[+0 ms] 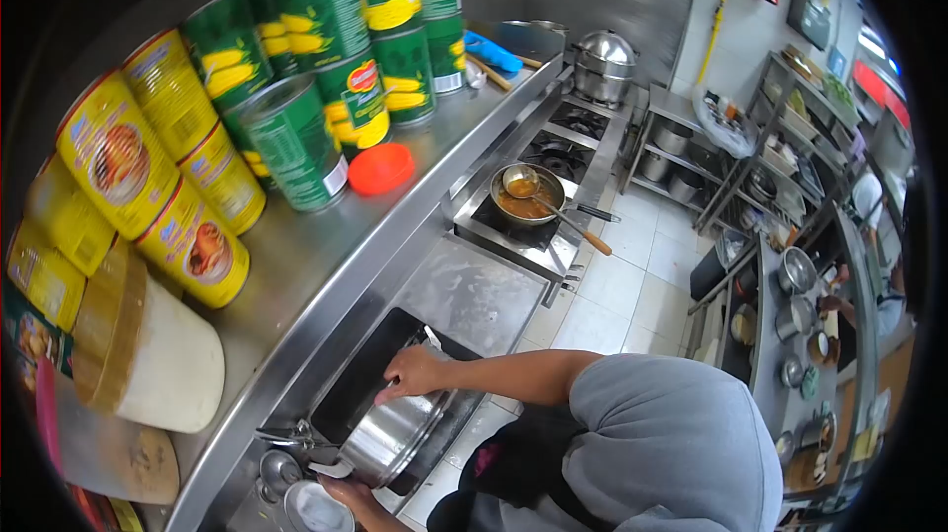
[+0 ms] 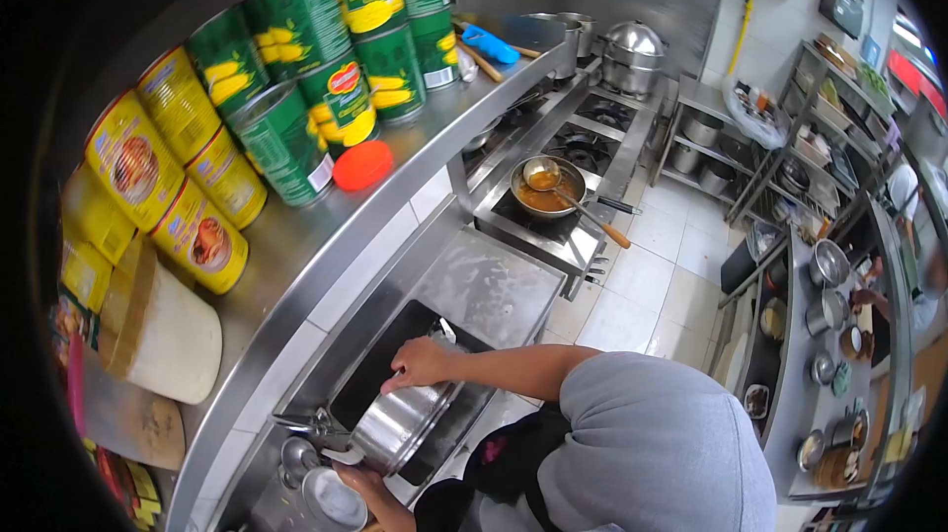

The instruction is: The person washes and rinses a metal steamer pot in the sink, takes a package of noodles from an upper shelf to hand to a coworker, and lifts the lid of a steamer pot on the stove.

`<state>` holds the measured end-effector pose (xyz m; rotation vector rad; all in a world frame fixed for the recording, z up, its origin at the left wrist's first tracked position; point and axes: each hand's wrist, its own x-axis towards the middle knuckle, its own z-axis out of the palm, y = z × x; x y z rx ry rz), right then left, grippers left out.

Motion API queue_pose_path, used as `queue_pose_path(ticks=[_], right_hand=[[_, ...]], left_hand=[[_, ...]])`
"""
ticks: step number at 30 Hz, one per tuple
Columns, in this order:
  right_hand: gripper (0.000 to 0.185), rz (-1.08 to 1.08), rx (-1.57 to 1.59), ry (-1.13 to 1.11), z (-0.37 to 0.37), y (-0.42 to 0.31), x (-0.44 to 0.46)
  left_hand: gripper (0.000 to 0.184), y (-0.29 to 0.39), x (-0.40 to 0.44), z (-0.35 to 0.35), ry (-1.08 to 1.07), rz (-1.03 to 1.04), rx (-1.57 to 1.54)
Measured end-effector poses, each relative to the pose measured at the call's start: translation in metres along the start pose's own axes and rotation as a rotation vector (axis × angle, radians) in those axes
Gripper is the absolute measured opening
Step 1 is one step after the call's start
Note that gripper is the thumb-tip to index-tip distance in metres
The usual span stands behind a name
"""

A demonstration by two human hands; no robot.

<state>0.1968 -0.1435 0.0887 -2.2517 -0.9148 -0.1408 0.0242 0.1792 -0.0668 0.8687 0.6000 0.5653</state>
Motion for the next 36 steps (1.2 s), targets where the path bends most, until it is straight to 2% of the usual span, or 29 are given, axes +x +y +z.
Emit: queue_pose_path(ticks=[2, 4, 5, 7, 8, 9, 10, 11, 13, 14, 15, 16, 17, 18, 20, 22, 23, 24, 26, 27, 28, 29, 30, 31, 32, 33, 34, 35, 36], right_hand=[[0.077, 0.068, 0.037, -0.136, 0.004, 0.008, -0.002], [0.076, 0.092, 0.077, -0.159, 0.013, 0.034, -0.005], [0.075, 0.109, 0.118, -0.200, 0.022, 0.046, -0.010], [0.073, 0.241, 0.115, -0.189, 0.050, 0.079, -0.023], [0.071, 0.219, 0.051, -0.305, 0.042, 0.077, -0.020], [0.069, 0.308, 0.164, -0.393, 0.043, 0.085, -0.021], [0.067, 0.386, 0.137, -0.462, 0.049, 0.087, -0.019], [0.064, 0.284, 0.176, -0.365, 0.052, 0.083, -0.020], [0.059, 0.199, 0.096, -0.374, 0.065, 0.056, -0.005], [0.059, 0.138, 0.115, -0.444, 0.076, 0.026, 0.001], [0.058, -0.053, 0.068, -0.387, 0.088, -0.004, 0.007], [0.060, -0.235, 0.025, -0.312, 0.102, -0.029, 0.011], [0.060, -0.265, 0.033, -0.338, 0.124, -0.052, 0.012], [0.060, -0.280, 0.058, -0.268, 0.147, -0.077, 0.013], [0.061, -0.307, 0.075, -0.203, 0.186, -0.102, 0.024], [0.058, 0.155, 0.202, -0.332, 0.223, -0.106, 0.045], [0.058, 0.140, 0.198, -0.345, 0.229, -0.103, 0.052], [0.056, 0.157, 0.167, -0.266, 0.233, -0.100, 0.060], [0.046, 0.149, 0.124, -0.055, 0.259, -0.095, 0.061], [0.046, 0.132, 0.122, -0.070, 0.264, -0.097, 0.061], [0.043, 0.165, 0.152, -0.186, 0.266, -0.099, 0.062], [0.041, 0.197, 0.180, -0.302, 0.268, -0.101, 0.063], [0.035, 0.074, 0.064, -0.200, 0.276, -0.100, 0.058], [0.035, 0.062, 0.063, -0.214, 0.273, -0.100, 0.062], [0.033, 0.213, 0.278, -0.280, 0.268, -0.095, 0.072], [0.032, 0.365, 0.489, -0.345, 0.264, -0.092, 0.081], [0.038, 0.329, 0.516, -0.236, 0.266, -0.091, 0.087], [0.038, 0.318, 0.514, -0.242, 0.264, -0.088, 0.095], [0.041, 0.456, 0.484, -0.413, 0.258, -0.084, 0.101]], left_hand=[[0.057, -0.006, -0.010, 0.004, -0.096, 0.025, -0.008], [0.066, -0.008, -0.024, 0.011, 0.007, -0.008, -0.173], [0.070, -0.007, -0.032, 0.015, 0.024, -0.121, -0.166], [0.073, -0.020, -0.031, 0.012, -0.044, -0.066, -0.063], [0.075, 0.004, -0.060, 0.052, 0.004, -0.131, -0.054], [0.077, -0.008, -0.047, 0.041, 0.062, -0.172, -0.002], [0.071, -0.020, -0.038, 0.029, 0.195, -0.215, 0.104], [0.066, -0.029, -0.029, 0.018, 0.179, -0.178, 0.037], [0.063, -0.028, -0.024, 0.019, 0.141, -0.238, -0.125], [0.061, -0.065, 0.004, -0.013, 0.166, -0.137, -0.046], [0.063, -0.042, -0.007, 0.015, 0.230, -0.083, 0.134], [0.063, -0.036, -0.007, 0.034, 0.262, -0.068, 0.145], [0.063, -0.033, -0.007, 0.042, 0.276, -0.055, 0.161], [0.063, -0.042, 0.004, 0.029, 0.298, -0.047, 0.146], [0.062, -0.080, 0.040, 0.004, 0.156, -0.067, 0.079], [0.065, -0.057, 0.017, 0.035, 0.203, -0.053, 0.060], [0.070, -0.044, 0.004, 0.049, 0.241, -0.049, 0.058], [0.081, -0.040, -0.002, 0.052, 0.237, -0.017, 0.199], [0.086, -0.031, -0.012, 0.061, 0.268, -0.035, 0.290], [0.091, -0.029, -0.014, 0.061, 0.282, -0.061, 0.394], [0.087, -0.044, -0.013, 0.049, 0.211, 0.197, 0.616], [0.087, -0.056, -0.014, 0.034, 0.231, 0.198, 0.604], [0.087, -0.049, -0.022, 0.026, 0.202, 0.112, 0.630], [0.088, -0.050, -0.029, 0.016, 0.169, 0.023, 0.656], [0.088, -0.057, -0.037, 0.017, 0.184, 0.023, 0.646], [0.078, -0.073, -0.042, 0.024, 0.245, 0.085, 0.797], [0.069, -0.075, -0.044, 0.031, 0.304, 0.148, 0.950], [0.069, -0.071, -0.044, 0.028, 0.313, 0.151, 0.943], [0.057, -0.057, -0.050, 0.027, 0.223, 0.078, 0.865]])
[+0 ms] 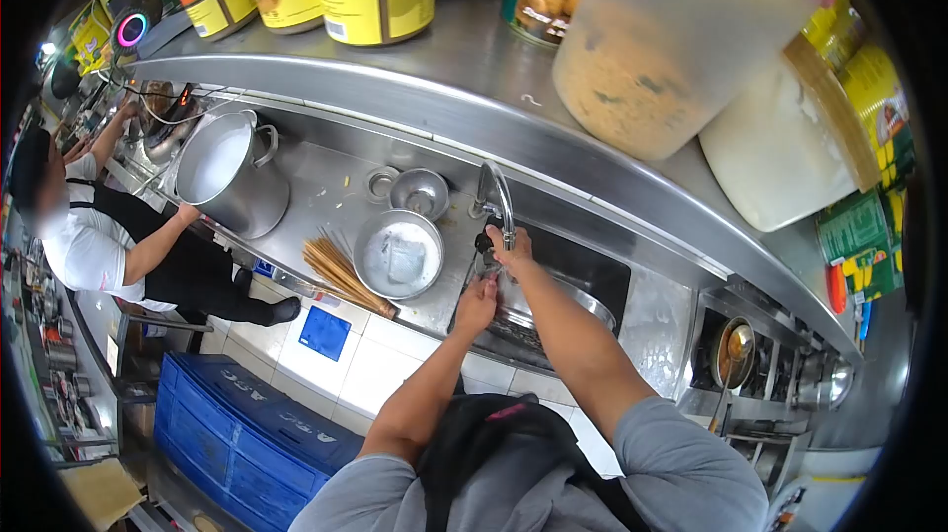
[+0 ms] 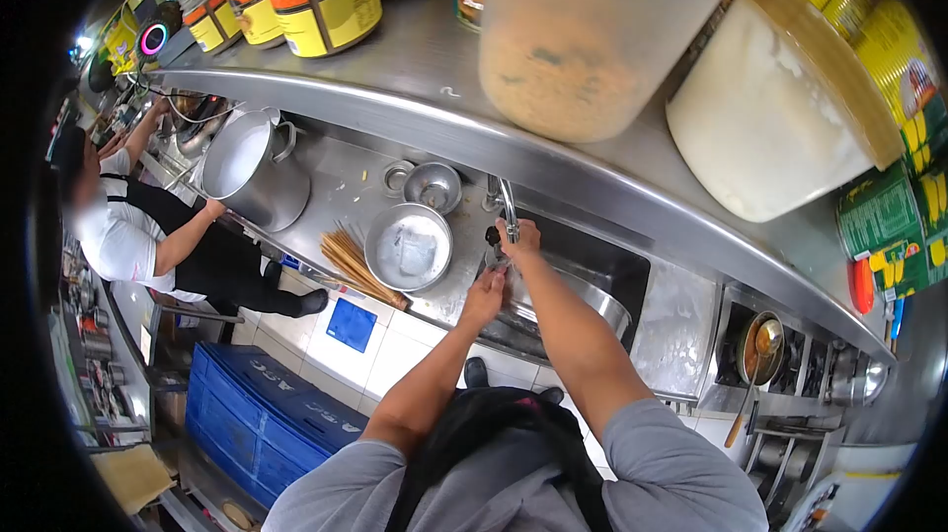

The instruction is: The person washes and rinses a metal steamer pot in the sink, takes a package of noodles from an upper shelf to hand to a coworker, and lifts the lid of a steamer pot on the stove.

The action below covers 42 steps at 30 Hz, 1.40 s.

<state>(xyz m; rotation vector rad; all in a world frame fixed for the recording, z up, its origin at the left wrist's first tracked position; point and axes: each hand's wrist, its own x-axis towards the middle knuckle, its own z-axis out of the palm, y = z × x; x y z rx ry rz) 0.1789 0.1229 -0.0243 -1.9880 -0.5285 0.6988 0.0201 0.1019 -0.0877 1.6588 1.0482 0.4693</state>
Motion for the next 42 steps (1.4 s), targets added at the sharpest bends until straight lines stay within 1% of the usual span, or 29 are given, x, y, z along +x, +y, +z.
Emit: queue_pose_path(ticks=[1, 2, 3, 6, 7, 8, 9, 11, 12, 13, 14, 15, 16, 17, 18, 19, 20, 22, 24, 25, 27, 28, 30, 33, 34, 36, 38, 40, 42], right_hand=[[0.045, 0.180, -0.030, -0.120, -0.007, -0.006, 0.001], [0.049, 0.242, -0.066, -0.176, -0.012, -0.010, -0.002], [0.049, 0.239, -0.071, -0.171, -0.014, -0.016, -0.013], [0.044, 0.146, -0.105, -0.142, -0.019, -0.017, -0.030], [0.044, 0.148, -0.112, -0.136, -0.017, -0.011, -0.028], [0.038, 0.191, -0.077, -0.053, -0.013, -0.006, -0.026], [0.032, 0.232, -0.042, 0.032, -0.012, -0.001, -0.022], [0.025, 0.229, 0.005, 0.054, -0.010, 0.014, -0.013], [0.024, 0.166, -0.052, 0.154, -0.006, 0.009, -0.018], [0.023, 0.107, -0.110, 0.251, -0.006, 0.005, -0.027], [0.030, 0.028, -0.211, 0.140, -0.016, -0.026, -0.045], [0.030, 0.039, -0.210, 0.142, -0.013, -0.019, -0.041], [0.036, -0.093, -0.322, 0.218, -0.008, -0.007, -0.035], [0.041, -0.231, -0.433, 0.294, -0.004, 0.004, -0.028], [0.049, -0.244, -0.426, 0.241, -0.007, 0.001, -0.029], [0.049, -0.242, -0.425, 0.242, -0.008, 0.000, -0.030], [0.042, -0.251, -0.457, 0.240, -0.007, -0.003, -0.031], [0.036, -0.263, -0.485, 0.238, -0.001, -0.003, -0.030], [0.021, -0.560, -0.225, 0.352, 0.009, 0.006, -0.030], [0.021, -0.563, -0.224, 0.345, 0.006, 0.004, -0.023], [0.033, -0.263, -0.075, -0.006, -0.011, 0.004, -0.009], [0.033, -0.258, -0.077, -0.014, -0.013, 0.006, -0.015], [0.037, -0.194, -0.258, -0.059, -0.016, 0.004, -0.015], [0.036, -0.229, -0.418, -0.084, -0.028, 0.011, -0.007], [0.037, -0.115, -0.384, -0.102, -0.037, 0.005, -0.012], [0.041, 0.068, -0.256, -0.201, -0.046, -0.004, -0.015], [0.040, 0.076, -0.186, -0.292, -0.060, -0.006, -0.024], [0.038, 0.080, -0.111, -0.375, -0.063, -0.010, -0.026], [0.044, -0.085, -0.588, -0.291, -0.056, -0.007, -0.024]], left_hand=[[0.048, -0.002, 0.002, -0.008, -0.110, -0.034, -0.076], [0.036, -0.004, 0.016, -0.017, -0.084, -0.136, -0.203], [0.036, 0.006, 0.025, -0.024, -0.085, -0.132, -0.209], [0.038, 0.050, 0.063, -0.030, -0.010, 0.012, -0.254], [0.041, 0.060, 0.078, -0.019, -0.014, 0.137, -0.214], [0.045, 0.065, 0.094, -0.010, -0.020, 0.265, -0.172], [0.045, 0.067, 0.109, -0.007, -0.026, 0.269, -0.179], [0.058, 0.063, 0.144, -0.001, -0.295, 0.380, 0.358], [0.062, 0.050, 0.163, 0.005, -0.445, 0.456, 0.545], [0.062, 0.039, 0.175, 0.011, -0.456, 0.457, 0.540], [0.061, 0.029, 0.185, 0.015, -0.582, 0.410, 0.618], [0.060, 0.013, 0.196, 0.020, -0.708, 0.359, 0.698], [0.062, 0.008, 0.199, 0.022, -0.734, 0.381, 0.621], [0.061, -0.001, 0.196, 0.022, -0.699, 0.302, 0.558], [0.060, 0.032, 0.169, -0.003, -0.659, 0.226, 0.490], [0.059, 0.068, 0.140, -0.029, -0.616, 0.155, 0.420], [0.059, 0.062, 0.123, -0.024, -0.616, 0.155, 0.421], [0.051, 0.043, 0.070, -0.005, 0.151, 0.189, -0.064], [0.047, 0.029, 0.023, 0.024, 0.236, 0.449, -0.026], [0.047, 0.030, 0.002, 0.026, 0.243, 0.445, -0.025], [0.052, 0.040, -0.037, 0.019, 0.159, 0.549, 0.368], [0.052, 0.028, -0.031, 0.016, 0.158, 0.538, 0.369], [0.060, 0.015, -0.001, 0.001, -0.065, 0.299, 0.049], [0.052, 0.029, 0.002, 0.015, 0.011, 0.318, -0.028], [0.052, 0.060, -0.009, 0.004, -0.115, 0.292, -0.037], [0.057, 0.065, -0.026, 0.003, -0.069, 0.394, -0.042], [0.062, 0.046, -0.023, -0.005, -0.084, 0.595, 0.001], [0.062, 0.041, -0.025, -0.001, -0.006, 0.593, 0.102], [0.059, 0.045, -0.033, 0.011, 0.050, 0.551, 0.153]])
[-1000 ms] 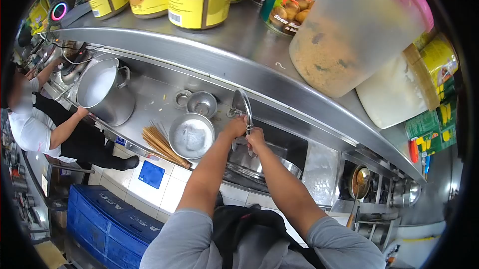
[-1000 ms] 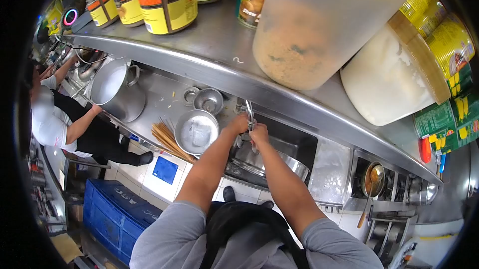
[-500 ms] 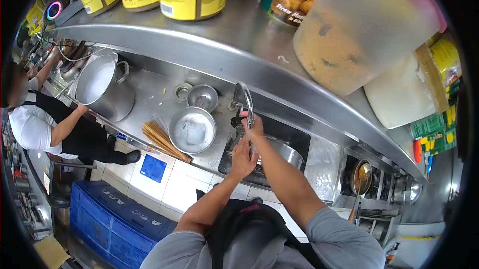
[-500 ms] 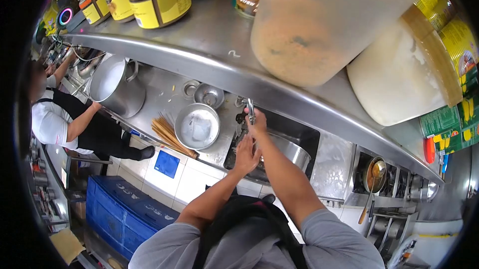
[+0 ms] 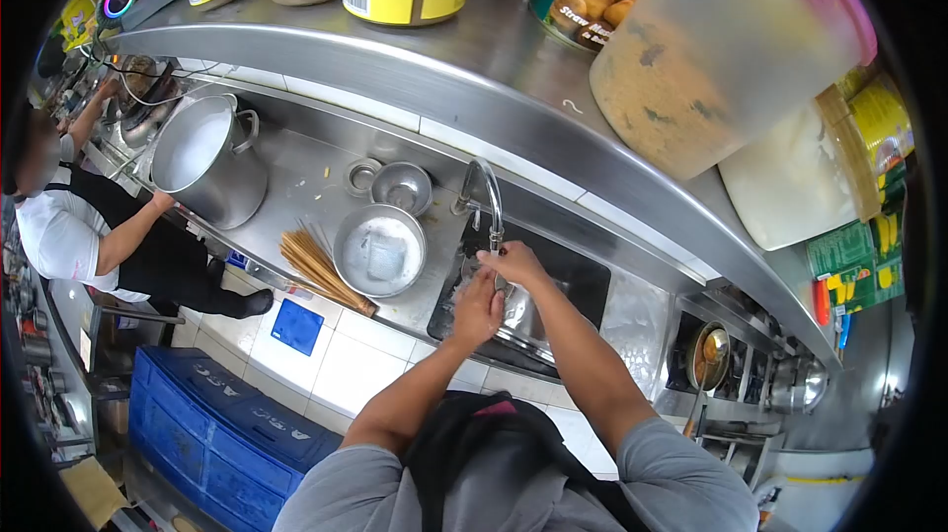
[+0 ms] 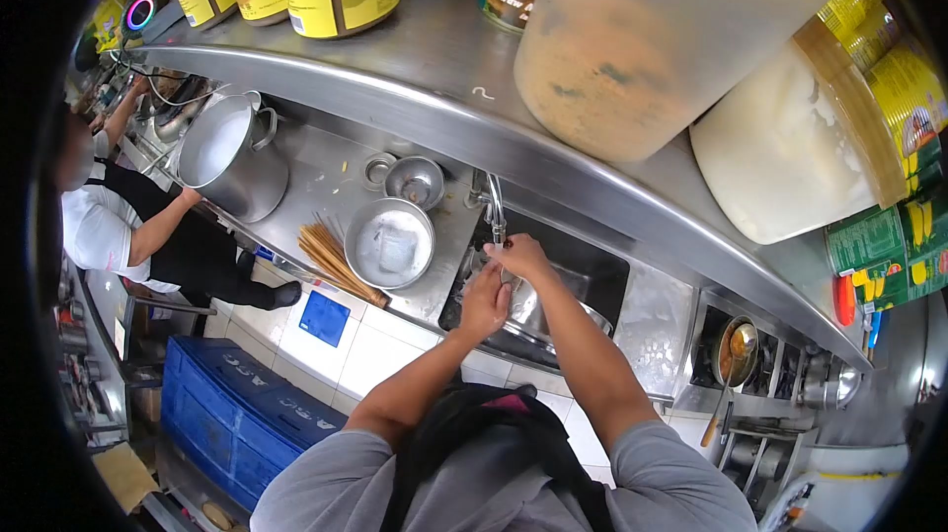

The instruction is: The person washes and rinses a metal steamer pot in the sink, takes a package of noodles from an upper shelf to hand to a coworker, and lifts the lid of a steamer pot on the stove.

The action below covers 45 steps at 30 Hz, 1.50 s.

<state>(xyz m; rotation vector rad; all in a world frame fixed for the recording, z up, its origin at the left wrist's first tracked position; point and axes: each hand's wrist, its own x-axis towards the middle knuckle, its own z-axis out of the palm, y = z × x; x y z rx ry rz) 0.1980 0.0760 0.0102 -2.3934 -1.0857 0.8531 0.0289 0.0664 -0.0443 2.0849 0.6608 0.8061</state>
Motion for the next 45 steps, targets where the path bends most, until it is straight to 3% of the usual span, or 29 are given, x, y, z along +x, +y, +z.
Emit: queue_pose_path(ticks=[1, 3, 4, 5, 7, 8, 9, 11, 12, 13, 15, 17, 19, 20, 23, 24, 26, 27, 29, 31, 32, 33, 34, 37, 38, 39, 41, 43, 45], right_hand=[[0.044, 0.003, 0.001, 0.000, 0.001, -0.010, -0.006], [0.052, -0.206, 0.097, 0.237, 0.003, -0.029, -0.019], [0.055, -0.287, 0.373, 0.201, 0.023, -0.009, -0.002], [0.055, -0.286, 0.375, 0.204, 0.024, -0.013, -0.003], [0.047, 0.010, 0.624, 0.063, 0.026, -0.026, -0.004], [0.042, 0.035, 0.740, 0.017, 0.028, -0.031, -0.001], [0.042, 0.040, 0.743, 0.016, 0.026, -0.031, 0.007], [0.042, 0.310, 0.772, -0.072, 0.024, -0.030, 0.019], [0.037, 0.466, 0.837, -0.185, 0.014, -0.037, 0.016], [0.037, 0.462, 0.836, -0.185, 0.009, -0.032, 0.015], [0.034, 0.426, 0.942, -0.530, -0.006, -0.021, 0.013], [0.026, 0.460, 0.948, -0.385, -0.021, -0.022, -0.001], [0.024, 0.415, 0.869, -0.582, -0.042, -0.003, -0.002], [0.021, 0.407, 0.851, -0.525, -0.064, -0.024, -0.030], [0.022, 0.337, 0.721, -0.524, -0.099, 0.011, -0.036], [0.024, 0.415, 0.590, -0.403, -0.120, -0.013, -0.058], [0.023, 0.374, 0.496, -0.388, -0.121, -0.005, -0.055], [0.023, 0.328, 0.404, -0.379, -0.118, 0.000, -0.052], [0.016, 0.256, 0.331, -0.305, -0.094, 0.012, -0.040], [0.021, 0.156, 0.166, -0.007, -0.062, 0.018, -0.022], [0.021, 0.156, 0.165, -0.008, -0.052, 0.019, -0.017], [0.025, 0.044, 0.007, 0.152, -0.043, 0.018, -0.012], [0.029, -0.069, -0.152, 0.311, -0.037, 0.015, -0.008], [0.035, -0.200, -0.157, 0.292, -0.028, -0.017, -0.014], [0.040, -0.132, -0.120, 0.129, -0.029, -0.034, -0.017], [0.040, -0.133, -0.116, 0.119, -0.021, -0.032, -0.015], [0.053, 0.048, 0.739, -0.292, -0.007, -0.034, -0.006], [0.062, 0.059, 0.895, -0.402, -0.001, -0.028, -0.002], [0.062, 0.018, 1.371, -0.462, 0.009, -0.016, -0.009]], left_hand=[[0.059, 0.011, -0.004, -0.004, -0.003, 0.000, -0.001], [0.054, 0.030, -0.014, -0.013, 0.020, -0.018, -0.014], [0.054, 0.005, -0.019, -0.018, -0.029, 0.060, -0.053], [0.054, -0.019, -0.022, -0.020, -0.031, 0.062, -0.052], [0.058, -0.048, -0.028, -0.023, -0.040, -0.136, -0.013], [0.055, -0.041, -0.031, -0.006, 0.085, -0.224, -0.196], [0.055, -0.019, -0.031, 0.003, 0.081, -0.228, -0.195], [0.041, 0.031, -0.037, 0.003, 0.234, 0.036, 0.123], [0.033, 0.030, -0.041, 0.005, 0.250, 0.013, 0.068], [0.033, 0.018, -0.045, 0.005, 0.253, 0.015, 0.069], [0.031, -0.021, -0.045, -0.008, 0.153, -0.126, -0.130], [0.029, -0.032, -0.044, -0.012, 0.195, -0.011, 0.013], [0.029, -0.023, -0.032, -0.017, 0.110, -0.321, -0.301], [0.027, -0.019, -0.021, -0.022, 0.136, -0.320, -0.312], [0.025, -0.047, 0.014, -0.001, 0.230, -0.250, -0.231], [0.025, -0.065, 0.028, 0.013, 0.225, -0.249, -0.240], [0.030, -0.095, 0.056, 0.040, 0.022, -0.265, -0.256], [0.030, -0.085, 0.067, 0.043, 0.018, -0.260, -0.261], [0.032, -0.049, 0.084, 0.051, -0.032, -0.519, -0.197], [0.032, -0.036, 0.084, 0.056, -0.016, -0.511, -0.200], [0.031, -0.031, 0.076, 0.055, 0.064, -0.384, -0.176], [0.031, -0.024, 0.067, 0.053, 0.146, -0.258, -0.150], [0.032, 0.010, 0.056, 0.037, 0.276, -0.321, -0.211], [0.036, -0.019, 0.015, 0.046, 0.393, -0.148, 0.088], [0.040, -0.032, 0.010, 0.045, 0.382, -0.352, -0.205], [0.040, -0.036, 0.008, 0.044, 0.382, -0.360, -0.198], [0.043, -0.045, 0.009, 0.041, 0.315, -0.672, -0.293], [0.049, -0.046, -0.016, 0.044, 0.311, -0.634, -0.287], [0.054, -0.039, -0.042, 0.051, 0.248, -0.604, -0.141]])
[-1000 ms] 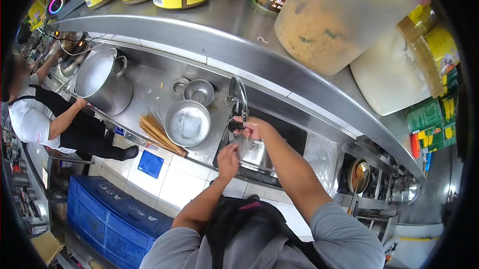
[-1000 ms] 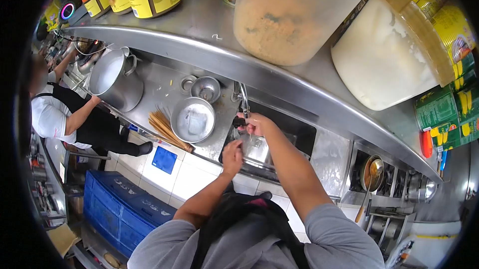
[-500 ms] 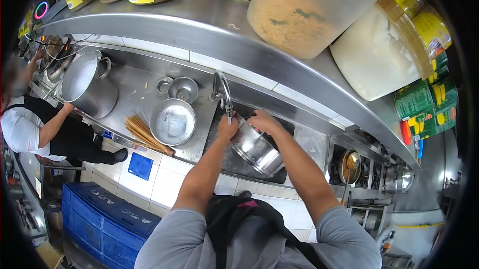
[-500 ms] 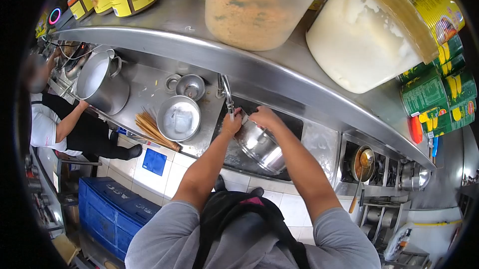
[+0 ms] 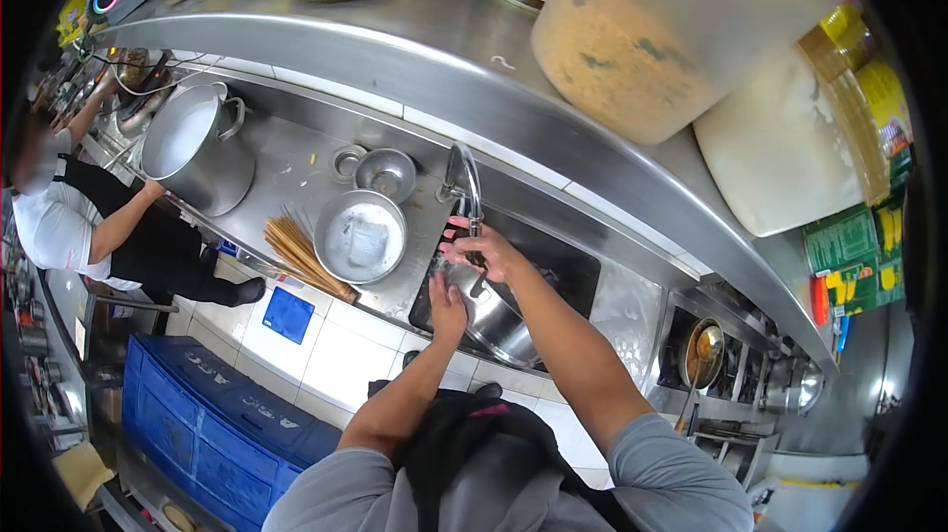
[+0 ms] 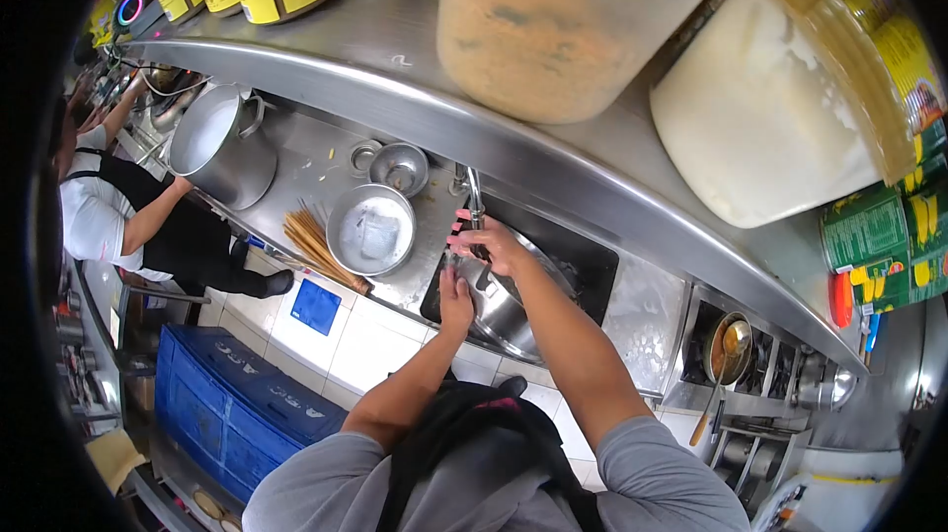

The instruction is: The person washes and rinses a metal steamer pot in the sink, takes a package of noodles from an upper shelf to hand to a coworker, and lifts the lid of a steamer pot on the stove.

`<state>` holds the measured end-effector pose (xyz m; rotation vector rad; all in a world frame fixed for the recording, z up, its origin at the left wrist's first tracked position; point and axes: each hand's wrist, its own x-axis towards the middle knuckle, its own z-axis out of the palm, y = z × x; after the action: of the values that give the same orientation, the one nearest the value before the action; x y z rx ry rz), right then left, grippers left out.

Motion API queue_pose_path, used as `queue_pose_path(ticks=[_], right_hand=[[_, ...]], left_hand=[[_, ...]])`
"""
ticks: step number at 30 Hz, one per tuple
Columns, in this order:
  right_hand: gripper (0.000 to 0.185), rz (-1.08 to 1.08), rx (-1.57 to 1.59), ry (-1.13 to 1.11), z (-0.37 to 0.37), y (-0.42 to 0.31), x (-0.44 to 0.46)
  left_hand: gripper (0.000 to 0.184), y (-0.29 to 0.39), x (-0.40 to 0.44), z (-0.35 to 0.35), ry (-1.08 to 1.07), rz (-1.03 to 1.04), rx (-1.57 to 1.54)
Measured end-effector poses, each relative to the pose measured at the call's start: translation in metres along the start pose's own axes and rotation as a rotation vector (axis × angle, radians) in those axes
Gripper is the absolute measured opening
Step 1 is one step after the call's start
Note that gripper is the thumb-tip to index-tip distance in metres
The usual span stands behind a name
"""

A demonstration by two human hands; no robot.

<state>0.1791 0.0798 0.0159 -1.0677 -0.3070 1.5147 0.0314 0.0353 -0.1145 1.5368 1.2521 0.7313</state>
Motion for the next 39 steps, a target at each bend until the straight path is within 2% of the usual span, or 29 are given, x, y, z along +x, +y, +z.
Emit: queue_pose_path(ticks=[1, 2, 4, 5, 6, 8, 9, 10, 12, 14, 16, 17, 18, 20, 21, 22, 24, 25, 27, 31, 32, 34, 36, 37, 39], right_hand=[[0.050, -0.031, 0.134, 0.010, -0.003, 0.006, -0.003], [0.050, -0.026, 0.131, 0.008, -0.007, 0.014, 0.002], [0.034, 0.169, 0.315, 0.161, -0.019, 0.025, 0.018], [0.032, 0.168, 0.294, 0.257, -0.014, 0.027, 0.021], [0.032, 0.167, 0.289, 0.258, -0.013, 0.022, 0.022], [0.025, -0.031, -0.011, 0.251, -0.011, 0.006, 0.027], [0.018, -0.041, -0.073, 0.307, -0.011, -0.004, 0.031], [0.018, -0.041, -0.073, 0.315, -0.010, -0.008, 0.029], [0.018, 0.016, 0.065, 0.574, -0.002, -0.012, 0.028], [0.016, 0.029, 0.098, 0.646, 0.012, -0.013, 0.028], [0.013, 0.198, 0.286, 0.270, 0.013, -0.016, 0.030], [0.018, 0.354, 0.343, 0.157, 0.015, -0.024, 0.026], [0.018, 0.365, 0.342, 0.152, 0.008, -0.024, 0.031], [0.021, 0.377, 0.260, -0.042, -0.019, -0.016, 0.049], [0.022, 0.325, 0.230, -0.122, -0.034, -0.006, 0.060], [0.022, 0.327, 0.235, -0.114, -0.029, -0.006, 0.056], [0.023, 0.315, 0.536, 0.077, -0.008, -0.008, 0.046], [0.022, 0.232, 0.558, 0.093, -0.006, -0.003, 0.044], [0.021, 0.209, 0.513, 0.114, -0.007, 0.002, 0.049], [0.020, 0.256, 0.312, 0.153, -0.016, -0.002, 0.057], [0.021, 0.290, 0.246, 0.157, -0.018, -0.006, 0.060], [0.023, 0.341, 0.336, 0.148, -0.013, -0.010, 0.054], [0.021, 0.303, 0.326, 0.090, -0.010, -0.012, 0.049], [0.021, 0.302, 0.328, 0.089, -0.012, -0.011, 0.050], [0.022, 0.305, 0.362, -0.069, -0.018, -0.006, 0.051]], left_hand=[[0.056, -0.003, -0.002, -0.002, -0.009, -0.031, -0.223], [0.056, -0.005, 0.001, -0.001, -0.004, -0.034, -0.225], [0.055, 0.004, 0.015, 0.000, 0.003, -0.308, -0.285], [0.055, 0.009, 0.019, 0.001, 0.003, -0.444, -0.316], [0.055, 0.008, 0.017, 0.005, 0.004, -0.444, -0.321], [0.054, 0.006, 0.012, 0.013, 0.055, -0.166, -0.235], [0.054, 0.008, 0.002, 0.013, -0.006, -0.043, -0.092], [0.054, 0.011, -0.002, 0.014, -0.013, -0.044, -0.095], [0.053, 0.014, -0.002, 0.014, 0.086, 0.102, -0.058], [0.049, 0.016, 0.019, 0.012, 0.097, 0.072, -0.011], [0.047, 0.021, 0.034, 0.004, 0.008, -0.136, 0.117], [0.042, 0.021, 0.034, 0.006, 0.052, -0.091, 0.153], [0.042, 0.026, 0.030, -0.001, 0.060, -0.099, 0.157], [0.040, 0.061, 0.014, -0.026, 0.125, 0.310, -0.020], [0.032, 0.078, 0.003, -0.036, 0.096, 0.298, -0.212], [0.032, 0.090, -0.012, -0.038, 0.089, 0.292, -0.213], [0.025, 0.113, -0.040, -0.035, -0.248, -0.524, -1.055], [0.025, 0.134, -0.047, -0.034, -0.245, -0.525, -1.054], [0.039, 0.172, -0.046, -0.030, -0.521, -0.800, -1.289], [0.050, 0.153, 0.017, -0.004, -0.642, -0.808, -1.423], [0.051, 0.147, 0.020, 0.008, -0.590, -0.767, -1.476], [0.051, 0.152, 0.002, 0.015, -0.528, -0.735, -1.539], [0.050, 0.158, -0.039, 0.005, -0.321, -0.644, -1.299], [0.050, 0.146, -0.052, -0.003, -0.321, -0.644, -1.296], [0.047, 0.107, -0.060, -0.035, -0.472, -0.198, -0.973]])
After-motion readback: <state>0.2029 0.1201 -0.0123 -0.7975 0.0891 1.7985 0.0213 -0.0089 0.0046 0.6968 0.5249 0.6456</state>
